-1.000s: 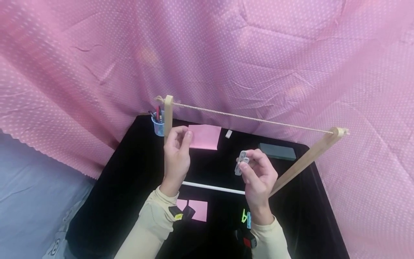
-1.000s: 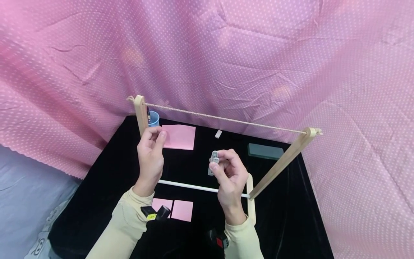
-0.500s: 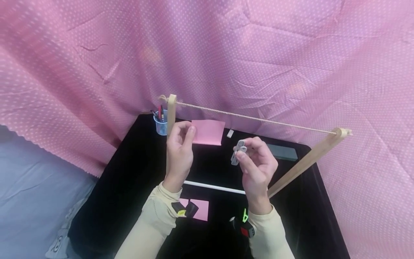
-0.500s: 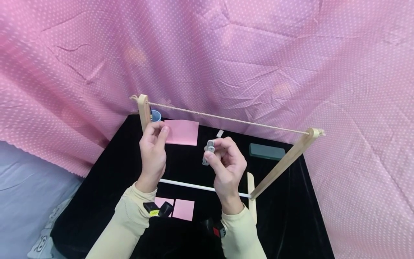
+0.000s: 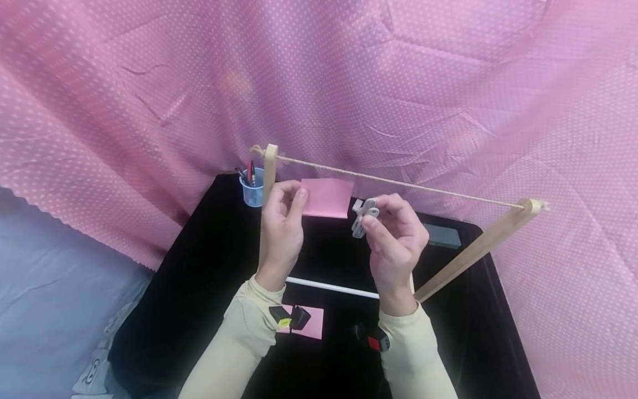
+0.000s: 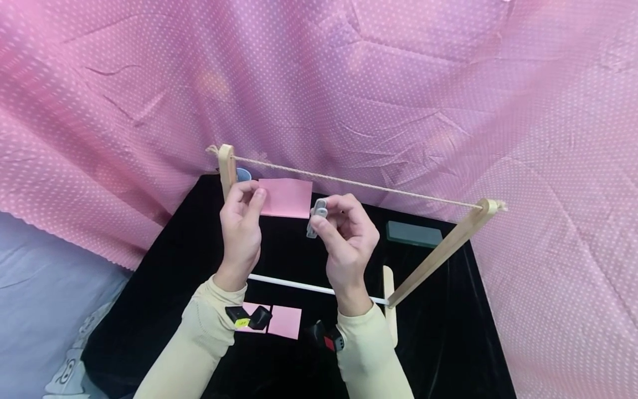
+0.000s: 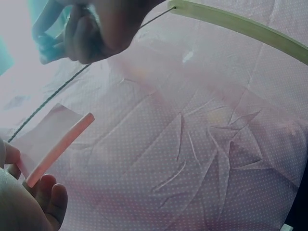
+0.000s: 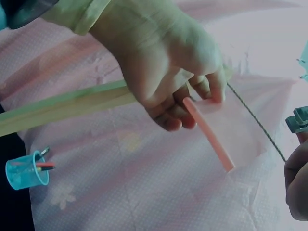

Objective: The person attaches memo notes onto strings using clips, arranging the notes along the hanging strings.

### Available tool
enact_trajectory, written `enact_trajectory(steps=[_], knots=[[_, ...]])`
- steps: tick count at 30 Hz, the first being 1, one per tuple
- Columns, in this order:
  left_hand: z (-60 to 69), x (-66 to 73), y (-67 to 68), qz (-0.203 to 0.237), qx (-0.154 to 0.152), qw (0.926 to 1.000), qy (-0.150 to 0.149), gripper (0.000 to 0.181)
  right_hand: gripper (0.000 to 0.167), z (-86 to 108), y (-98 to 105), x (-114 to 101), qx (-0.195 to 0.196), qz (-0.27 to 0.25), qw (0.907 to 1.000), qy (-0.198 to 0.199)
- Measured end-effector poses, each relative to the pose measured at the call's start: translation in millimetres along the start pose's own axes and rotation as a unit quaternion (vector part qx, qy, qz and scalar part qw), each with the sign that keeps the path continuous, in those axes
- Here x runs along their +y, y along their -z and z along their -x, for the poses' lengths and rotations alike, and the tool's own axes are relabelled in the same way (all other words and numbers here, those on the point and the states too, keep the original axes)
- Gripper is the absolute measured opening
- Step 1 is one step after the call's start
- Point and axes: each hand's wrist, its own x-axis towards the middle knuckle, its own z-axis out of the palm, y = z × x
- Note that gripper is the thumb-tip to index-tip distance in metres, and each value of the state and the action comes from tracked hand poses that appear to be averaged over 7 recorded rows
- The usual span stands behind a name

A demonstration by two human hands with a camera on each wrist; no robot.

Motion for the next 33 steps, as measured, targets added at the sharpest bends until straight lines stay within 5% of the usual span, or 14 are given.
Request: enact_trajectory(steps=[20,28,33], knots=[[-4.4,0.2,-7.3,0.048,0.003,0.9988,-0.008,0.016,0.036,-34.4,-28,5,-0.016,-0.007,0.9998,-0.007],[-11.4,-3.3,5.7,0.051,-0.042,0.9975,-0.025,0.018,0.036,-40.6,-46,15,0.020,0.009,0.9996,0.019],[-0.8,-3.8,-1.8,0.051,-0.029,0.9976,-0.036,0.018,0.035,-41.8,-42,9,0.024,0.002,0.9996,0.017]])
